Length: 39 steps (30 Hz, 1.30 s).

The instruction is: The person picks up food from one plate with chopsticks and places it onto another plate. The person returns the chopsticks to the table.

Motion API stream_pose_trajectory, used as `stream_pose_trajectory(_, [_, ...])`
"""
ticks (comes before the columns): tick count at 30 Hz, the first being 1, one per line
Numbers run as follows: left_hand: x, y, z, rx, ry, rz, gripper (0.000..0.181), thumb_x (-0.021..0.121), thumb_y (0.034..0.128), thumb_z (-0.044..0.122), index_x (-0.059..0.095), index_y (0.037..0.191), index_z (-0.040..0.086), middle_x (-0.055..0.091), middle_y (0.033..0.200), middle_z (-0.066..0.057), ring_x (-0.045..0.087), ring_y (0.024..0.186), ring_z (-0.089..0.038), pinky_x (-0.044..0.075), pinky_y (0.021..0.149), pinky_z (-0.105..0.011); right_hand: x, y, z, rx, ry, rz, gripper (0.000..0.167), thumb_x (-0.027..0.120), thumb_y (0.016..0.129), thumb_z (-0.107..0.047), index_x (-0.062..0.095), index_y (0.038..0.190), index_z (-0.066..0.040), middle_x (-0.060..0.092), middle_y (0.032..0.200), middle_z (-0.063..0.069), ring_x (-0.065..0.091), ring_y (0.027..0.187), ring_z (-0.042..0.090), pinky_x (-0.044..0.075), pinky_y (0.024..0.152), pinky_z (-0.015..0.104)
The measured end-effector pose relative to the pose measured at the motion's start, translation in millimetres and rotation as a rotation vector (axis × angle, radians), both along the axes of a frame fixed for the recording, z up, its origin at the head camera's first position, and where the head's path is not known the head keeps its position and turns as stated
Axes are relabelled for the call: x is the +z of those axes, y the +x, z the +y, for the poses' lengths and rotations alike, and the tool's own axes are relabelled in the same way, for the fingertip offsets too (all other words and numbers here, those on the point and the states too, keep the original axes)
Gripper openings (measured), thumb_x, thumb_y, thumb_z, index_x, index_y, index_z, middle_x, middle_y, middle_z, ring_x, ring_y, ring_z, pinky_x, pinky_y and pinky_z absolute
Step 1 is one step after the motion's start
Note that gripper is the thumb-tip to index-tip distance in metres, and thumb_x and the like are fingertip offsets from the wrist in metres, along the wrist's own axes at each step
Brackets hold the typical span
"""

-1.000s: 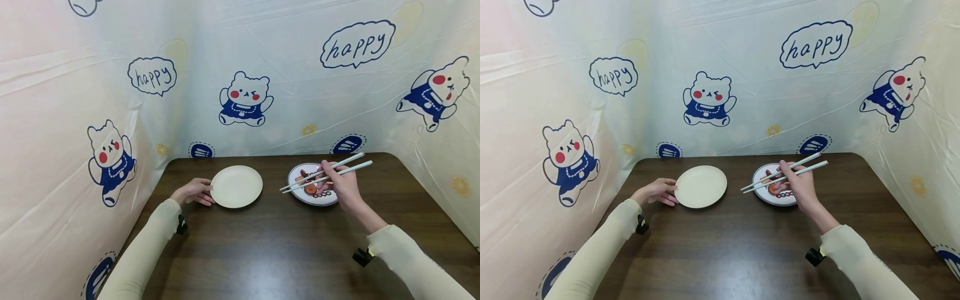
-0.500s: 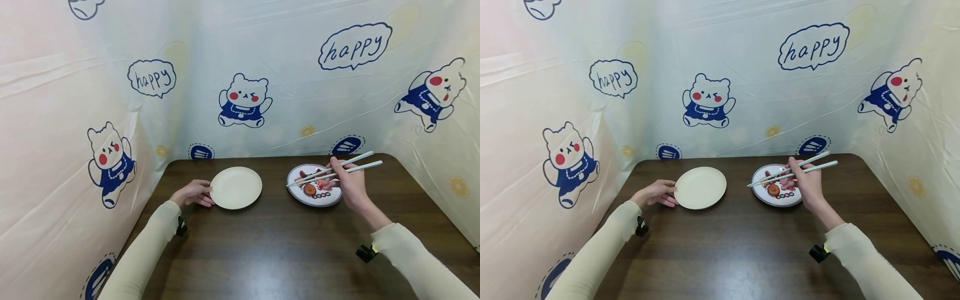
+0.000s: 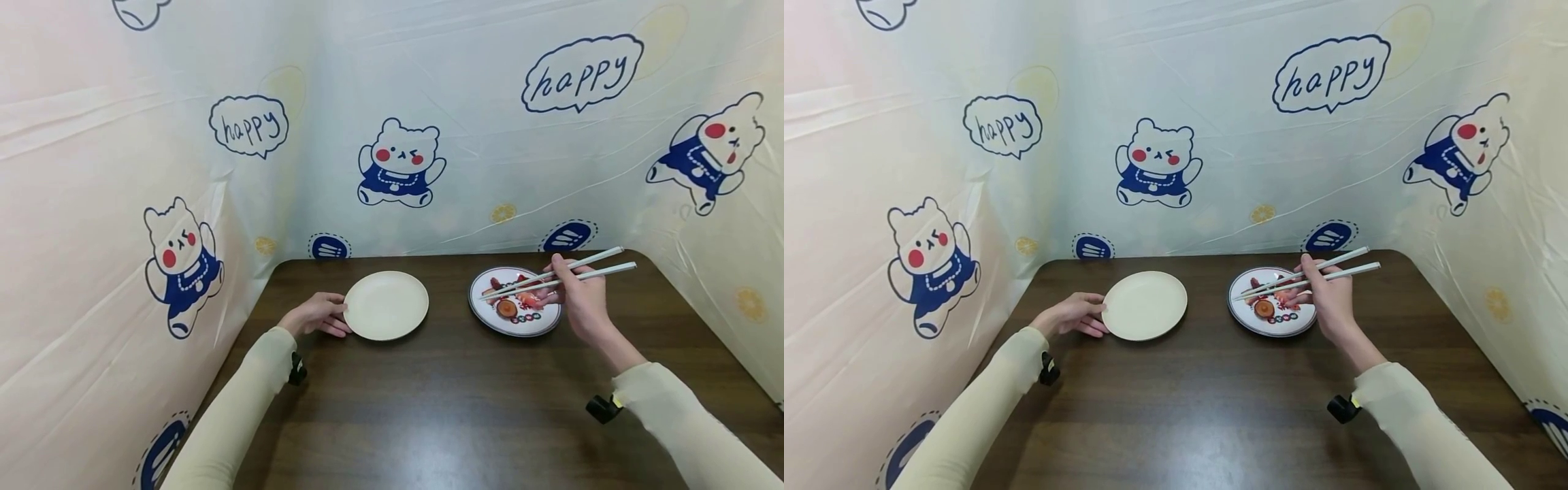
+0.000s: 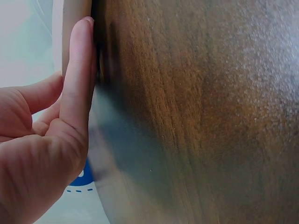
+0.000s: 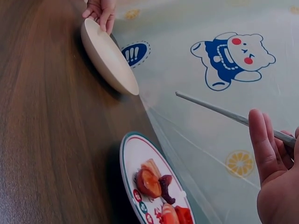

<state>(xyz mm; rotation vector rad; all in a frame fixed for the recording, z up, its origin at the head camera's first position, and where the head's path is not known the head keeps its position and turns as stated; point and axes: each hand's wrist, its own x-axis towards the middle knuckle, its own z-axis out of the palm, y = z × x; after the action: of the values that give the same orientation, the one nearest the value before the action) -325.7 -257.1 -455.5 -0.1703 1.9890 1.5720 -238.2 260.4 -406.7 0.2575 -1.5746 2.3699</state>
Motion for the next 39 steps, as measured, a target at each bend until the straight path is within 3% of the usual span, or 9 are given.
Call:
stream_pose_trajectory(24, [0.6, 0.3, 1.3, 0.021, -0.016, 0.011, 0.056, 0.052, 0.1123, 0.013, 0.03, 0.161, -0.002, 0.068, 0.114, -0.028, 0.077, 0.085, -0.033, 0.066, 0.078, -0.047, -12.5, 2.8, 21.9, -0.062, 0.043, -0.054, 0.02, 0.066, 0.105, -0.017, 0.073, 0.095, -0.002, 0.072, 0.075, 0.01, 0.071, 0.055, 0.018, 0.062, 0.051, 0.034])
stream_pose_trajectory(31, [-1.6, 2.4, 1.9, 0.026, -0.014, 0.002, 0.055, 0.051, 0.1121, 0.011, 0.03, 0.161, -0.003, 0.069, 0.111, -0.027, 0.077, 0.083, -0.031, 0.066, 0.078, -0.046, -16.3, 1.5, 24.1, -0.069, 0.014, -0.055, 0.021, 0.065, 0.106, -0.015, 0.067, 0.095, 0.003, 0.07, 0.07, 0.009, 0.071, 0.053, 0.019, 0.062, 0.05, 0.035])
stream_pose_trajectory(39, [-1.1, 1.7, 2.0, 0.024, -0.019, 0.002, 0.055, 0.052, 0.1118, 0.011, 0.031, 0.16, -0.002, 0.068, 0.113, -0.028, 0.077, 0.085, -0.033, 0.066, 0.078, -0.047, -19.0, 0.3, 28.4, -0.061, 0.044, -0.044, 0.025, 0.063, 0.107, -0.017, 0.07, 0.098, 0.005, 0.072, 0.073, 0.009, 0.072, 0.055, 0.019, 0.063, 0.051, 0.036])
